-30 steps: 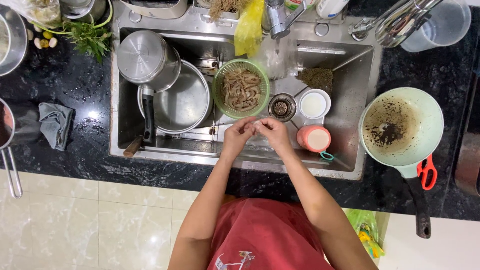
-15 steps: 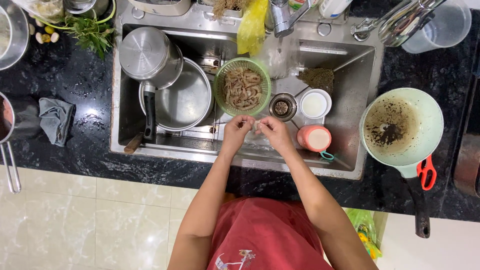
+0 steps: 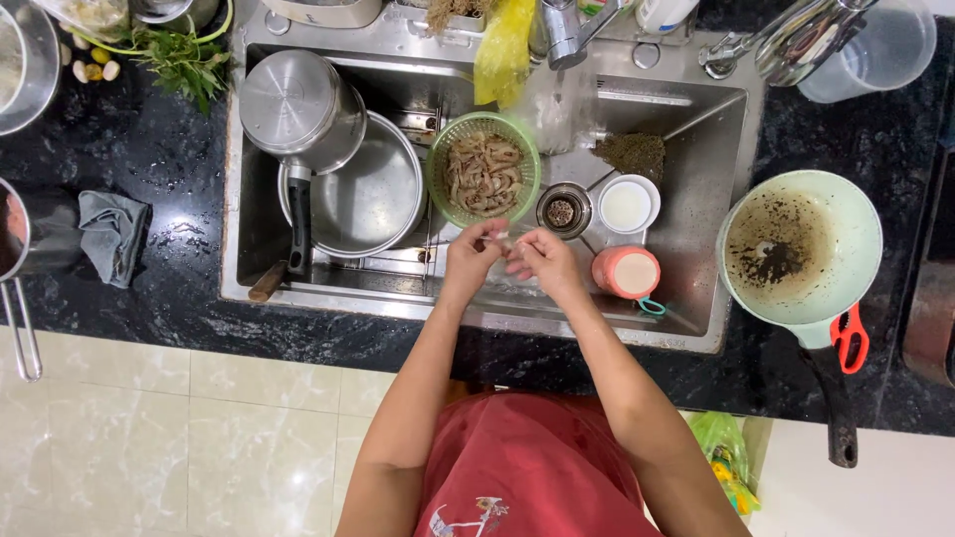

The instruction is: Cleaning and preparing small shrimp in a kitchen sink.

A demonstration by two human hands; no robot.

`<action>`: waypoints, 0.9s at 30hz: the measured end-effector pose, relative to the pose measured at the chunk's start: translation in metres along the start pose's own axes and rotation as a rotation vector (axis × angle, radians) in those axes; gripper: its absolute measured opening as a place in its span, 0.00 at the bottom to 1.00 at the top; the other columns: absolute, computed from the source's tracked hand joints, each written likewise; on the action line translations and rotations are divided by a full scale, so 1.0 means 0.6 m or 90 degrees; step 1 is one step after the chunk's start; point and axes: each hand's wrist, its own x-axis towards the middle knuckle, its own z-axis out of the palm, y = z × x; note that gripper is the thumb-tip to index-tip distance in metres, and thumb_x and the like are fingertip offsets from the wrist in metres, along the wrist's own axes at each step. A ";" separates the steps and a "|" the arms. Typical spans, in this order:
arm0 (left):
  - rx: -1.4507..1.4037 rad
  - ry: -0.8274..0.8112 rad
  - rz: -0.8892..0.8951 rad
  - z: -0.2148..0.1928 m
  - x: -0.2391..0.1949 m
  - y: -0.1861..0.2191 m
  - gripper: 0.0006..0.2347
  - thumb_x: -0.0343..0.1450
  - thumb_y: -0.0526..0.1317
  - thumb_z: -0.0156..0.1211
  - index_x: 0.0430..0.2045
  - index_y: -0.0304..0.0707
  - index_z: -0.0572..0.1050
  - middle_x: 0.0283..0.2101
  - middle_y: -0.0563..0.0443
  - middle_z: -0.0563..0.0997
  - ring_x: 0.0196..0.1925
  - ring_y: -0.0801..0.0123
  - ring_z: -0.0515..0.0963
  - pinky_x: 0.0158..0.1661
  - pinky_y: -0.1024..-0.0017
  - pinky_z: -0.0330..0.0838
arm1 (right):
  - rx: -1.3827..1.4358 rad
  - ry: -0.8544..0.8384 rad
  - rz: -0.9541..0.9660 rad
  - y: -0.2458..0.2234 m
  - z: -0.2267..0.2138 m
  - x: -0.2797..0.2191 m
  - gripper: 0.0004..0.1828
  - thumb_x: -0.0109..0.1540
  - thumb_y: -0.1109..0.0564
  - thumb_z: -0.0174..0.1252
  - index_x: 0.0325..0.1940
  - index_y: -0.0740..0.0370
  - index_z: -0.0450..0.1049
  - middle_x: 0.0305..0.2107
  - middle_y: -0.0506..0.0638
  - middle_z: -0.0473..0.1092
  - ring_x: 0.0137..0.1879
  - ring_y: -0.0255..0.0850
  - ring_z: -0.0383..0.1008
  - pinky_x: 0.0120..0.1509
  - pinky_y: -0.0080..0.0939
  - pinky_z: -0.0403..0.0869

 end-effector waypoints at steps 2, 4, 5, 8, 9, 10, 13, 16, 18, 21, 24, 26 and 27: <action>-0.106 -0.001 0.041 -0.007 0.011 -0.020 0.15 0.68 0.28 0.60 0.49 0.34 0.79 0.41 0.54 0.80 0.36 0.79 0.78 0.38 0.80 0.73 | 0.047 -0.016 0.001 0.006 -0.007 0.002 0.09 0.69 0.59 0.53 0.50 0.65 0.72 0.39 0.52 0.78 0.39 0.38 0.81 0.38 0.35 0.78; -0.098 -0.016 0.046 -0.016 0.016 -0.034 0.13 0.68 0.28 0.60 0.46 0.33 0.80 0.42 0.53 0.81 0.37 0.79 0.79 0.40 0.79 0.75 | 0.045 -0.023 -0.012 0.011 -0.014 0.006 0.11 0.68 0.59 0.53 0.53 0.67 0.74 0.39 0.52 0.78 0.39 0.38 0.80 0.41 0.35 0.77; -0.090 -0.031 0.051 -0.021 0.018 -0.041 0.11 0.68 0.27 0.60 0.44 0.33 0.81 0.43 0.52 0.82 0.38 0.78 0.80 0.41 0.78 0.77 | 0.045 -0.029 -0.025 0.014 -0.017 0.008 0.13 0.68 0.59 0.54 0.55 0.68 0.75 0.40 0.52 0.77 0.40 0.38 0.79 0.43 0.36 0.77; -0.104 -0.056 0.112 -0.028 0.014 -0.030 0.09 0.68 0.25 0.59 0.40 0.30 0.81 0.46 0.51 0.79 0.40 0.76 0.81 0.43 0.77 0.77 | 0.066 -0.031 0.007 -0.004 -0.021 0.009 0.16 0.69 0.58 0.54 0.57 0.69 0.76 0.38 0.52 0.77 0.40 0.37 0.77 0.45 0.36 0.76; -0.104 -0.056 0.112 -0.029 0.012 -0.023 0.09 0.68 0.25 0.59 0.40 0.30 0.81 0.46 0.51 0.79 0.40 0.76 0.81 0.43 0.77 0.77 | 0.066 -0.031 0.008 -0.005 -0.022 0.011 0.16 0.69 0.58 0.54 0.57 0.69 0.76 0.38 0.52 0.77 0.40 0.37 0.77 0.45 0.36 0.76; -0.076 -0.056 0.082 -0.029 0.011 -0.016 0.08 0.70 0.27 0.59 0.40 0.31 0.81 0.45 0.51 0.81 0.38 0.76 0.81 0.41 0.77 0.77 | 0.070 -0.034 0.036 -0.005 -0.022 0.013 0.16 0.69 0.57 0.54 0.55 0.70 0.77 0.37 0.51 0.77 0.39 0.36 0.77 0.44 0.36 0.76; -0.056 -0.057 0.037 -0.029 0.009 -0.010 0.07 0.73 0.29 0.59 0.41 0.32 0.82 0.39 0.51 0.82 0.35 0.76 0.80 0.39 0.78 0.75 | 0.066 -0.038 0.075 -0.012 -0.019 0.013 0.16 0.68 0.56 0.56 0.53 0.71 0.78 0.36 0.51 0.76 0.38 0.36 0.76 0.43 0.36 0.76; -0.079 -0.061 0.020 -0.031 0.006 -0.008 0.07 0.74 0.30 0.58 0.43 0.33 0.81 0.35 0.52 0.83 0.35 0.76 0.80 0.38 0.78 0.74 | 0.063 -0.042 0.090 -0.021 -0.014 0.010 0.15 0.67 0.56 0.59 0.52 0.70 0.78 0.36 0.51 0.77 0.37 0.36 0.76 0.43 0.36 0.75; -0.095 -0.065 0.018 -0.034 0.005 -0.008 0.07 0.74 0.31 0.58 0.43 0.33 0.80 0.35 0.54 0.84 0.35 0.77 0.81 0.37 0.78 0.74 | 0.069 -0.042 0.095 -0.022 -0.013 0.010 0.14 0.66 0.57 0.60 0.51 0.69 0.79 0.36 0.51 0.77 0.37 0.35 0.76 0.42 0.36 0.75; -0.113 -0.100 0.013 -0.039 0.004 -0.008 0.09 0.73 0.31 0.54 0.44 0.33 0.80 0.38 0.56 0.85 0.38 0.78 0.84 0.37 0.79 0.75 | 0.074 -0.040 0.106 -0.010 -0.016 0.015 0.14 0.65 0.58 0.61 0.51 0.69 0.78 0.37 0.52 0.78 0.37 0.34 0.75 0.43 0.35 0.75; -0.080 -0.088 -0.032 -0.042 0.003 -0.012 0.05 0.76 0.35 0.60 0.40 0.32 0.81 0.35 0.54 0.84 0.37 0.77 0.84 0.36 0.80 0.75 | 0.068 -0.039 0.118 -0.002 -0.021 0.015 0.14 0.66 0.59 0.62 0.52 0.70 0.77 0.38 0.53 0.77 0.39 0.35 0.76 0.44 0.35 0.75; -0.116 -0.103 -0.013 -0.045 0.003 -0.022 0.06 0.73 0.33 0.63 0.42 0.33 0.80 0.37 0.53 0.84 0.37 0.77 0.83 0.36 0.79 0.73 | 0.085 -0.057 0.136 -0.015 -0.019 0.010 0.15 0.66 0.58 0.59 0.53 0.70 0.75 0.40 0.53 0.77 0.41 0.36 0.78 0.46 0.36 0.77; -0.115 -0.103 -0.013 -0.046 0.003 -0.022 0.06 0.73 0.33 0.63 0.42 0.33 0.80 0.37 0.53 0.84 0.37 0.77 0.83 0.36 0.79 0.73 | 0.085 -0.058 0.136 -0.018 -0.017 0.009 0.15 0.66 0.58 0.59 0.53 0.70 0.75 0.40 0.53 0.77 0.41 0.36 0.78 0.46 0.36 0.77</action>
